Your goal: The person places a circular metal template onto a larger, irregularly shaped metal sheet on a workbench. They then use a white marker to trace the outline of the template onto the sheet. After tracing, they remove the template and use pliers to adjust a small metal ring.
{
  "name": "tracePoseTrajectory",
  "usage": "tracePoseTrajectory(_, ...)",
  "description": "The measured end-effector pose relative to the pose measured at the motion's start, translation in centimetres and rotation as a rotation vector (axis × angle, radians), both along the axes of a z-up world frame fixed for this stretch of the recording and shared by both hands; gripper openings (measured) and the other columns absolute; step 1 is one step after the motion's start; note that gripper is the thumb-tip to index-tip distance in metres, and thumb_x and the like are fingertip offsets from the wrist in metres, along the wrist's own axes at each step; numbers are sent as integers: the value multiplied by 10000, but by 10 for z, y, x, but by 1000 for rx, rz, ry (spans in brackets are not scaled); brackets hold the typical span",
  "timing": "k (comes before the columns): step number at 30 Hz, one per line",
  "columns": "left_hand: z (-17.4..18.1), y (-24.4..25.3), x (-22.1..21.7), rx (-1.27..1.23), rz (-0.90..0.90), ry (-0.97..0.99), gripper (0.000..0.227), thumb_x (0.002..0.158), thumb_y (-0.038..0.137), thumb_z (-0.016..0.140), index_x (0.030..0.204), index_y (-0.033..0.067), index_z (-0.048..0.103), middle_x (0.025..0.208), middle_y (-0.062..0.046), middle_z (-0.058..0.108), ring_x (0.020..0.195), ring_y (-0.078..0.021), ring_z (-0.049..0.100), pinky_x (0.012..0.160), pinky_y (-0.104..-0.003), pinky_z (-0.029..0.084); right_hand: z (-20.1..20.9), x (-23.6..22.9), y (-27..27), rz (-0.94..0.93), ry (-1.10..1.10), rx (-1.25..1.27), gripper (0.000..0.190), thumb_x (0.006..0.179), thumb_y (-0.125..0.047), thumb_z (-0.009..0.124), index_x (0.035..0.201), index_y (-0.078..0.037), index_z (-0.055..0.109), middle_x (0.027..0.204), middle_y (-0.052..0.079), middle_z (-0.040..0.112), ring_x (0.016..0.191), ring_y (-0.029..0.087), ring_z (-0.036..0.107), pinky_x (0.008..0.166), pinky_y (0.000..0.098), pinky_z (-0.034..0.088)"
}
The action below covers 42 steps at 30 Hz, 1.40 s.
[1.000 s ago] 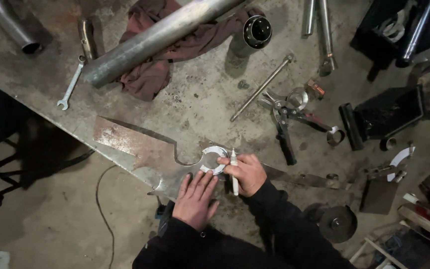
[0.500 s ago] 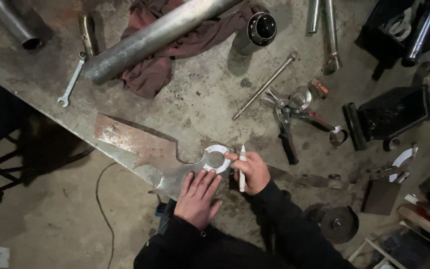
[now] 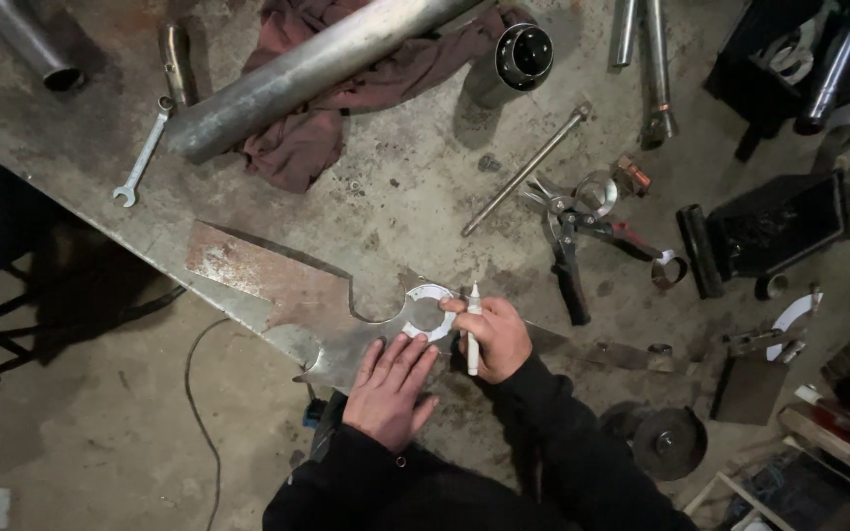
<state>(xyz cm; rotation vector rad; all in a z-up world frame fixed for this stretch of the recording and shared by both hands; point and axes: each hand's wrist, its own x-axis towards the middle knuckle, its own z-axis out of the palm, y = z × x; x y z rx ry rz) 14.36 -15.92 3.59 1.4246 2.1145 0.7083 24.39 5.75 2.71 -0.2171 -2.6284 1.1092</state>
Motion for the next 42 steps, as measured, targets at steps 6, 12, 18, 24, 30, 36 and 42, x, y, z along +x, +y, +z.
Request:
tracePoseTrajectory(6, 0, -1, 0, 22, 5, -1, 742, 842, 361, 747, 1485, 105, 480, 1560, -93, 446, 1441, -292, 396, 1195, -533, 245, -3, 1, -2, -26, -76, 39, 323, 761, -26, 710, 1043, -125, 588, 1304, 43, 722, 946, 338, 666, 870, 432, 517)
tracePoseTrajectory(12, -3, -3, 1, 22, 1, -6, 736, 843, 363, 745, 1478, 100, 483, 1561, -92, 447, 1444, -293, 396, 1198, -531, 245, 1, 0, -1, -23, -81, 30, 335, 749, -13, 687, 1051, -125, 592, 1312, 46, 715, 985, 335, 673, 889, 428, 513)
tracePoseTrajectory(18, -3, -3, -1, 16, -14, -3, 743, 843, 371, 744, 1481, 94, 482, 1561, -90, 448, 1442, -295, 395, 1196, -532, 247, -1, 1, 0, -8, -76, 6, 395, 726, -7, 699, 1088, -113, 581, 1317, 60, 715, 975, 327, 662, 888, 432, 512)
tracePoseTrajectory(24, -2, -2, 0, 21, -11, 3, 745, 847, 381, 739, 1485, 94, 481, 1564, -83, 447, 1441, -292, 394, 1190, -533, 251, 1, -1, -1, -28, -53, 5, 390, 738, 14, 689, 1084, -123, 571, 1313, 48, 715, 1015, 315, 683, 898, 427, 518)
tracePoseTrajectory(30, -1, -2, 0, 23, -1, 4, 716, 857, 380, 735, 1476, 108, 500, 1565, -67, 454, 1440, -285, 399, 1194, -529, 257, 3, -2, 0, -7, -20, 9, 437, 743, 27, 680, 1128, -124, 539, 1330, 64, 698, 1043, 329, 692, 900, 453, 507)
tracePoseTrajectory(36, -1, -2, 0, 30, -1, 10, 716, 856, 377, 735, 1476, 107, 499, 1559, -68, 456, 1435, -289, 405, 1192, -526, 260, 0, -1, 0, -8, -16, -16, 445, 747, 27, 673, 1145, -125, 547, 1328, 70, 699, 1014, 327, 691, 890, 449, 513)
tracePoseTrajectory(42, -2, -2, 0, 27, -5, 9, 725, 854, 376, 736, 1480, 103, 493, 1563, -70, 455, 1437, -291, 403, 1196, -524, 258, -4, 0, -1, -17, -16, -11, 427, 769, 25, 662, 1149, -137, 554, 1322, 69, 708, 989, 321, 706, 871, 439, 518)
